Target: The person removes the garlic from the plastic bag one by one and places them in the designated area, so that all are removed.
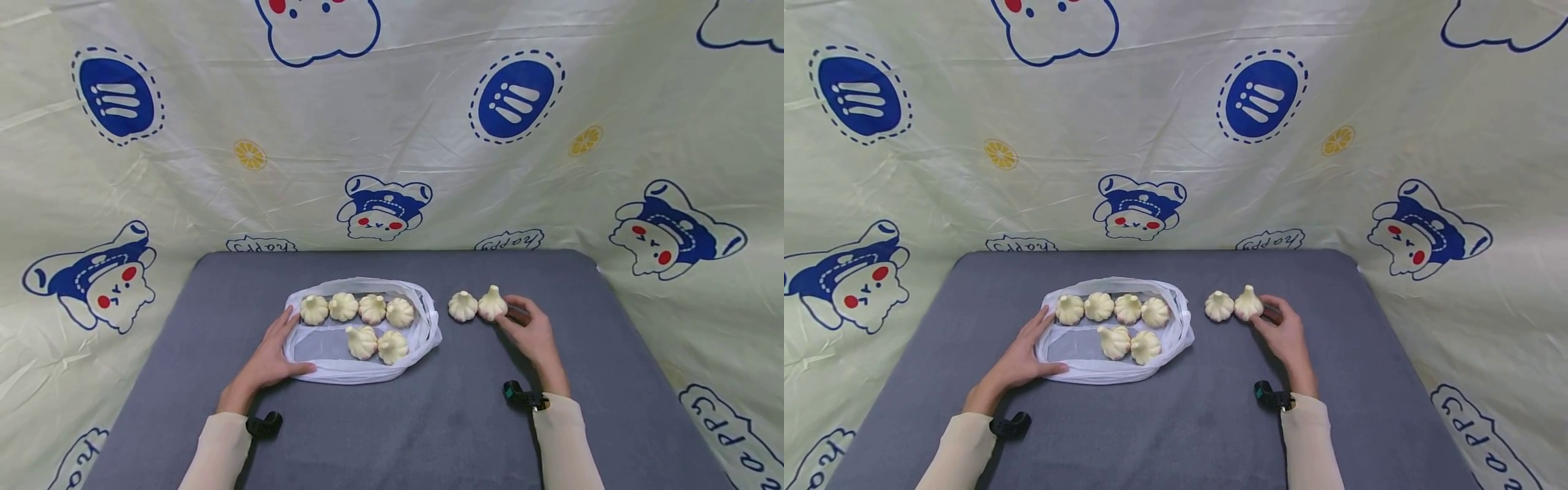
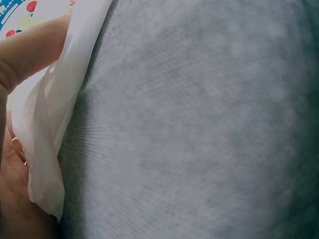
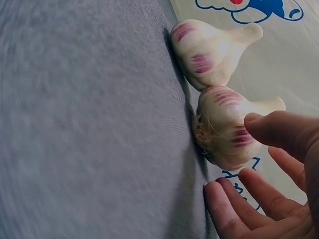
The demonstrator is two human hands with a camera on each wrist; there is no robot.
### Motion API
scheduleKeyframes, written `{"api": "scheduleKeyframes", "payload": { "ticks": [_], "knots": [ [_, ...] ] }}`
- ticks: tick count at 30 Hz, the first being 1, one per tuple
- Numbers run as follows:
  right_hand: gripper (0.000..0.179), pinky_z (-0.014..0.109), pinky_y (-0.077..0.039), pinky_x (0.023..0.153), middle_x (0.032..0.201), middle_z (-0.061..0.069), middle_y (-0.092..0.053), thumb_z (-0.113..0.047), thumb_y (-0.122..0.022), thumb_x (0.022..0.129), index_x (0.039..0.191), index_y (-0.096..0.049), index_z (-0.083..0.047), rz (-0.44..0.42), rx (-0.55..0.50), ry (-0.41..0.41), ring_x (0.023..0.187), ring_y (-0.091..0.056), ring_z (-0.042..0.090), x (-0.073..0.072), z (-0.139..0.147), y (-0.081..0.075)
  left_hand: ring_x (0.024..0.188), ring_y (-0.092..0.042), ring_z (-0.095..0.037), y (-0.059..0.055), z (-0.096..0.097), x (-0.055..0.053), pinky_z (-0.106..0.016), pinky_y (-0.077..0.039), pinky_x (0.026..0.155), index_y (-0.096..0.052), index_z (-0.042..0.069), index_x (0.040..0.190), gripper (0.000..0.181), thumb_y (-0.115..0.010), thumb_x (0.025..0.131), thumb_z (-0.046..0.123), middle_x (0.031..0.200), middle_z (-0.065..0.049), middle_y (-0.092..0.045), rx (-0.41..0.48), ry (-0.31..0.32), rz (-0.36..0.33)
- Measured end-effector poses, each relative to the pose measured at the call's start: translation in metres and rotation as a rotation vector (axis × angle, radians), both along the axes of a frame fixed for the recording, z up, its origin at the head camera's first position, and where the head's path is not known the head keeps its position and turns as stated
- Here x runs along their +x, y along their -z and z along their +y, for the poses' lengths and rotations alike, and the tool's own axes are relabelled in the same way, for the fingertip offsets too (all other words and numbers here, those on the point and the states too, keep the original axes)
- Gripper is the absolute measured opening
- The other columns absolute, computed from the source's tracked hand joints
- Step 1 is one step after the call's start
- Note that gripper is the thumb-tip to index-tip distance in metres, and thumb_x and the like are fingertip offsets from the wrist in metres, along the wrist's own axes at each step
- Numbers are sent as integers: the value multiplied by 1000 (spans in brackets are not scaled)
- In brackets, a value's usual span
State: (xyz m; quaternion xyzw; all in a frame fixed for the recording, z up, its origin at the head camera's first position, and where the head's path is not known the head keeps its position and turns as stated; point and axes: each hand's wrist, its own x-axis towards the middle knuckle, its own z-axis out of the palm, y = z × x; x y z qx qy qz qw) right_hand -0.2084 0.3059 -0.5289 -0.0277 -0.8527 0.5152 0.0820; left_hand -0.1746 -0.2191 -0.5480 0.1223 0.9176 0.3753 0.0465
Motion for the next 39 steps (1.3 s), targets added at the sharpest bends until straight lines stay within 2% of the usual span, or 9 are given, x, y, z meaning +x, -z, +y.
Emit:
{"api": "scheduleKeyframes", "payload": {
  "ticks": [2, 4, 7, 9, 17, 21, 28, 33, 39],
  "knots": [
    [56, 11, -50, 84, 145, 27, -54, -16, -74, 96, 144, -51, 2, -11, 41, 0, 131, -57, 46, 0, 2, -3, 156, -10, -48, 0, 0, 0, -71, -19, 120, -27, -1, 161, 115, -90, 74, 40, 172, -20, -12, -3, 1, 2],
    [59, 27, -56, 93, 148, 27, -51, -16, -73, 97, 146, -48, 2, -12, 87, -13, 134, -55, 47, 0, 3, -6, 156, -11, -48, -1, 0, 0, -70, -19, 120, -27, -1, 161, 116, -90, 74, 40, 172, -20, -12, -7, 2, 5],
    [64, 55, -50, 104, 153, 29, -44, -19, -72, 98, 150, -43, 2, -8, 164, -50, 137, -48, 51, 0, 4, -13, 156, -11, -48, -1, 0, 0, -71, -19, 120, -27, -2, 161, 116, -90, 74, 40, 172, -21, -12, -8, 3, 5],
    [67, 63, -45, 107, 156, 31, -40, -21, -72, 97, 152, -40, 1, -5, 217, -74, 140, -43, 53, 0, 3, -20, 156, -10, -48, -2, 0, 0, -71, -19, 120, -27, -2, 161, 116, -90, 74, 40, 172, -21, -12, -6, 3, 2],
    [81, 70, -37, 108, 160, 29, -34, -34, -77, 93, 157, -36, -4, 79, 400, -167, 146, -33, 50, -3, -12, -55, 156, -10, -48, -3, 0, 1, -71, -19, 120, -27, -2, 161, 115, -90, 74, 40, 172, -21, -12, -7, 2, 4],
    [82, 70, -30, 113, 162, 27, -32, -30, -79, 91, 157, -37, -4, 123, 413, -215, 150, -29, 48, -5, -32, -75, 156, -11, -49, -3, 0, 2, -71, -20, 120, -27, -3, 161, 116, -90, 74, 40, 172, -21, -12, -8, 0, 1],
    [84, 68, -31, 116, 167, 22, -26, -28, -79, 90, 159, -35, -10, 124, 399, -330, 153, -27, 43, -3, -81, -102, 156, -10, -50, -5, 2, 6, -72, -20, 119, -26, -3, 161, 117, -90, 74, 41, 172, -22, -11, -14, 1, -13],
    [88, 65, -33, 117, 168, 18, -26, -32, -80, 89, 161, -31, -12, 124, 418, -449, 154, -28, 39, -7, -115, -111, 156, -10, -49, -6, 3, 6, -72, -20, 119, -26, -3, 161, 116, -90, 74, 41, 172, -22, -11, -13, -1, -16],
    [92, 61, -34, 119, 168, 12, -27, -39, -79, 89, 162, -28, -16, 100, 390, -568, 154, -29, 33, -16, -146, -110, 156, -10, -50, -7, 3, 5, -73, -20, 119, -26, -2, 161, 116, -90, 74, 41, 172, -22, -11, -10, 2, -12]
  ]
}}
